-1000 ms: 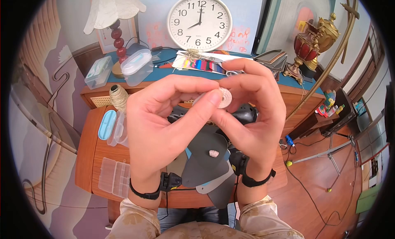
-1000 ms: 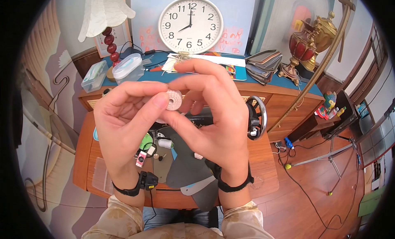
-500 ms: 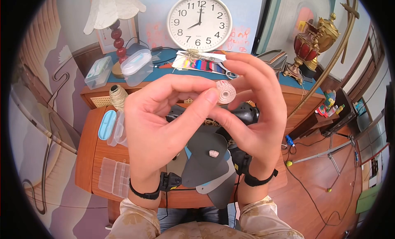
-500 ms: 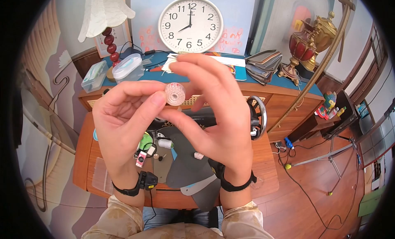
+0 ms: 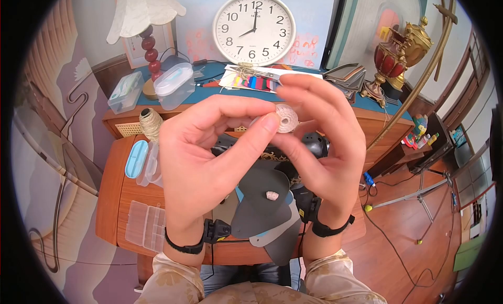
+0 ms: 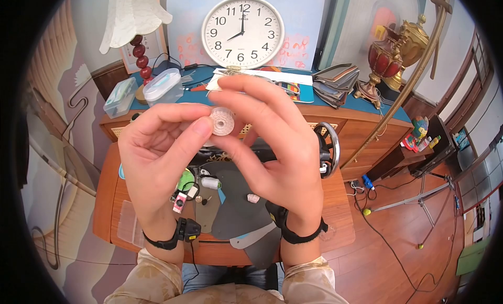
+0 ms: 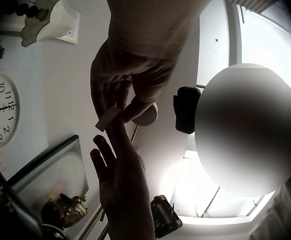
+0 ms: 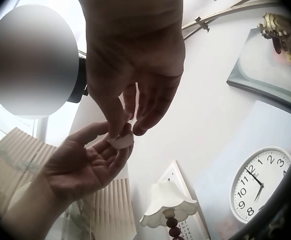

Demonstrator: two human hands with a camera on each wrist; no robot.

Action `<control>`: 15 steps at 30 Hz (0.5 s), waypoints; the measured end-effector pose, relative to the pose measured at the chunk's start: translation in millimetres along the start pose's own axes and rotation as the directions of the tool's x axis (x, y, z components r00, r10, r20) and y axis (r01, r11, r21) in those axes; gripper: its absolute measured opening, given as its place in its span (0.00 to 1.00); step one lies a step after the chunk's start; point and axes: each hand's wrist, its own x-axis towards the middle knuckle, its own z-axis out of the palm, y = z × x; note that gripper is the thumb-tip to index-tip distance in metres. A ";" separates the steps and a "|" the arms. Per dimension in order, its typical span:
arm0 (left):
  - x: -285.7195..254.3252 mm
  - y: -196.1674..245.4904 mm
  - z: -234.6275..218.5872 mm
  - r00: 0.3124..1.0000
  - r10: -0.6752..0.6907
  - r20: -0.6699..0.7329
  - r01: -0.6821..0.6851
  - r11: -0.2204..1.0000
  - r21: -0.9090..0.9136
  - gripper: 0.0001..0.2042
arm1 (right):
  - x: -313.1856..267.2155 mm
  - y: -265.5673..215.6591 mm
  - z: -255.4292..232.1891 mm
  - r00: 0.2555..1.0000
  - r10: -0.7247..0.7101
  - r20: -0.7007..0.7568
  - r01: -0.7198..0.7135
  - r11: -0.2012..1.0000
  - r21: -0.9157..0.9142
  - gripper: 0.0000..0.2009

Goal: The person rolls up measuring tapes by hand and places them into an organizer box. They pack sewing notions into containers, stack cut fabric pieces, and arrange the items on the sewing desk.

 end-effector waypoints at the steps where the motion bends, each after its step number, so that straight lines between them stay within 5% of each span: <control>1: 0.1 -0.4 -0.5 1.000 0.015 0.003 -0.015 1.000 0.012 0.08 | -0.4 2.5 -1.1 0.997 -0.064 0.037 0.066 0.997 -0.043 0.21; 10: -0.8 1.6 4.3 1.000 -0.018 -0.018 0.018 1.000 0.008 0.09 | 0.3 -9.8 4.4 0.994 0.089 -0.059 -0.085 0.994 0.071 0.17; 15: -1.0 1.6 2.4 1.000 0.001 -0.005 -0.001 1.000 0.014 0.08 | -3.0 -1.2 -1.5 1.000 -0.021 0.013 0.022 0.999 -0.030 0.19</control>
